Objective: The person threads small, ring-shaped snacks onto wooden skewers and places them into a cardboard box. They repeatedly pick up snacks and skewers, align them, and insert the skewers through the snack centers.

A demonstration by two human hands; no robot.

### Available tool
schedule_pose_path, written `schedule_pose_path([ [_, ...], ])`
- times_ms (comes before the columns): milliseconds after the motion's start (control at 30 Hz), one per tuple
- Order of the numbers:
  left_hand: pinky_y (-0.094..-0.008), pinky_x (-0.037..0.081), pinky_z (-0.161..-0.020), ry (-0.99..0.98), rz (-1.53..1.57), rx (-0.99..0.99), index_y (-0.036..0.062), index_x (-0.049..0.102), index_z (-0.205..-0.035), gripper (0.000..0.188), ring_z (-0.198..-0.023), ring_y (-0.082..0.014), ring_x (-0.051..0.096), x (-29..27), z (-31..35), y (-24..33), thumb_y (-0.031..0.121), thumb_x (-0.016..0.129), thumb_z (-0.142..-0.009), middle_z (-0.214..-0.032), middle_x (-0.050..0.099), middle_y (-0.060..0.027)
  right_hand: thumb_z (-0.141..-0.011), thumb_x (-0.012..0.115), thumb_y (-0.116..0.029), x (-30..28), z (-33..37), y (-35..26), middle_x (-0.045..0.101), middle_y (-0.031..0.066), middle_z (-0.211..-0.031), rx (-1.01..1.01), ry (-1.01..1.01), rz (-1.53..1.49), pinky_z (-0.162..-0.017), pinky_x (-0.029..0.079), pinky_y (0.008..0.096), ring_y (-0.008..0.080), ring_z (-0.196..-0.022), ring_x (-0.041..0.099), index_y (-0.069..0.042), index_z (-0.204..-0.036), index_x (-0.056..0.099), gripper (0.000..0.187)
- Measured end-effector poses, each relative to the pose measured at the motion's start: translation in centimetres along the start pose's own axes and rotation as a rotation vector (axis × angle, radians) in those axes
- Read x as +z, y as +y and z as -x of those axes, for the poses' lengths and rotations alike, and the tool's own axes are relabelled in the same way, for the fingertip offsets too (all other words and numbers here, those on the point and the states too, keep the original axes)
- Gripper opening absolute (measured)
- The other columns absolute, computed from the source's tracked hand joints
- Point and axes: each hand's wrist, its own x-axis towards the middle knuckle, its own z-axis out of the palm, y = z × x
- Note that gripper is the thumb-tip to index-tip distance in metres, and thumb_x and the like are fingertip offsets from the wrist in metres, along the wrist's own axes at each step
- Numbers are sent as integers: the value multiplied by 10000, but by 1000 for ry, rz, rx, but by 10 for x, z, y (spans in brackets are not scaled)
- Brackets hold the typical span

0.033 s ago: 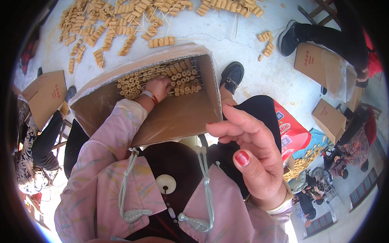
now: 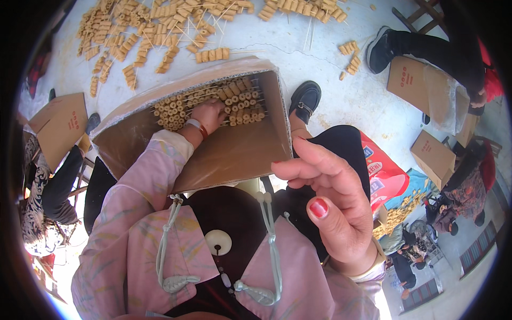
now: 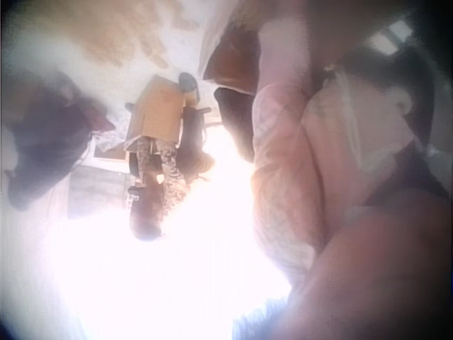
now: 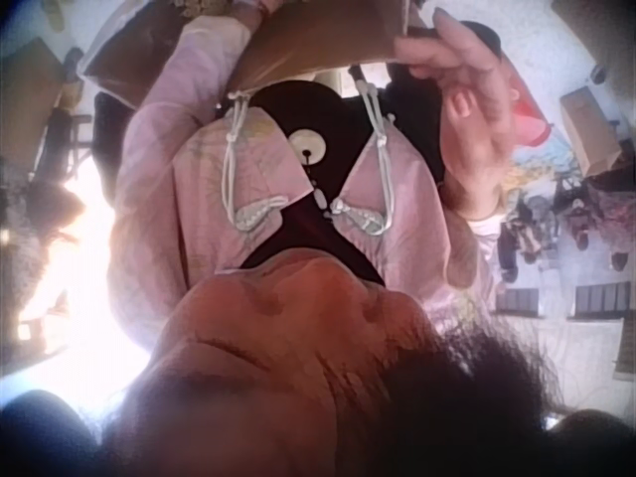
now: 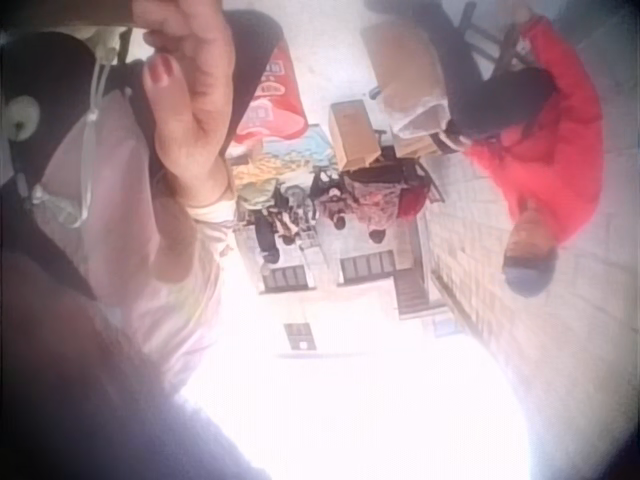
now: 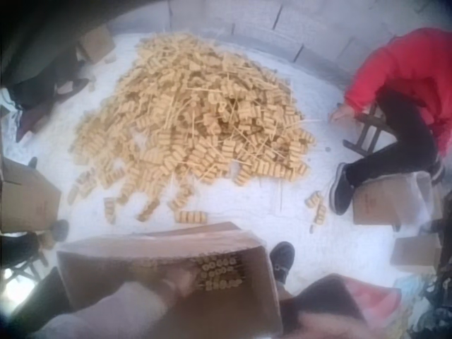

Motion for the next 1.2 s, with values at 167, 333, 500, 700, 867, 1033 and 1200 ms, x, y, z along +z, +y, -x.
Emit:
schedule_pose_path([
  [167,-423,542,-765,41,79,-7,84,687,-981,214,-891,-322,649,-4,3,2,234,709,-829,-936,640,-108,-933,612,-429,1,1,-1,644,221,-1191,8,3,1,-952,447,324,251,-1126,618,89,-1437,375,761],
  [333,-429,546,-732,151,108,116,93,675,-1011,213,-865,-330,649,-8,3,8,199,704,-829,-944,629,-112,-937,607,-428,1,1,-1,643,220,-1194,8,-4,-2,-954,446,324,251,-1127,618,89,-1438,374,756],
  [500,-420,550,-690,228,125,174,99,665,-1027,207,-821,-327,650,-9,4,16,154,692,-830,-938,624,-112,-941,601,-420,1,2,0,641,222,-1200,11,-8,9,-953,445,325,252,-1127,617,89,-1440,371,750],
  [700,-417,550,-676,282,202,258,95,662,-1010,182,-812,-324,648,-12,4,11,131,682,-833,-918,616,-109,-967,571,-341,-4,-1,1,615,192,-1267,-4,-88,-32,-994,397,324,213,-1181,565,60,-1466,347,678],
  [867,-407,548,-668,251,161,271,102,664,-1024,201,-804,-318,648,-14,4,11,112,673,-824,-903,612,-103,-952,577,-393,-2,-1,1,624,229,-1229,24,-28,16,-971,425,325,249,-1153,596,90,-1444,365,722],
  [1033,-397,549,-659,267,89,312,131,668,-1076,253,-798,-296,654,-11,3,11,103,635,-827,-893,609,-90,-974,553,-278,-4,-6,3,608,179,-1279,-17,-112,-2,-996,393,321,203,-1176,559,49,-1466,360,622],
  [1200,-393,552,-677,256,83,284,130,670,-1113,283,-818,-287,658,-3,2,9,101,599,-840,-908,610,-78,-968,552,-51,8,-24,14,583,141,-1316,-94,-184,290,-996,418,332,193,-1172,557,23,-1428,441,479],
])
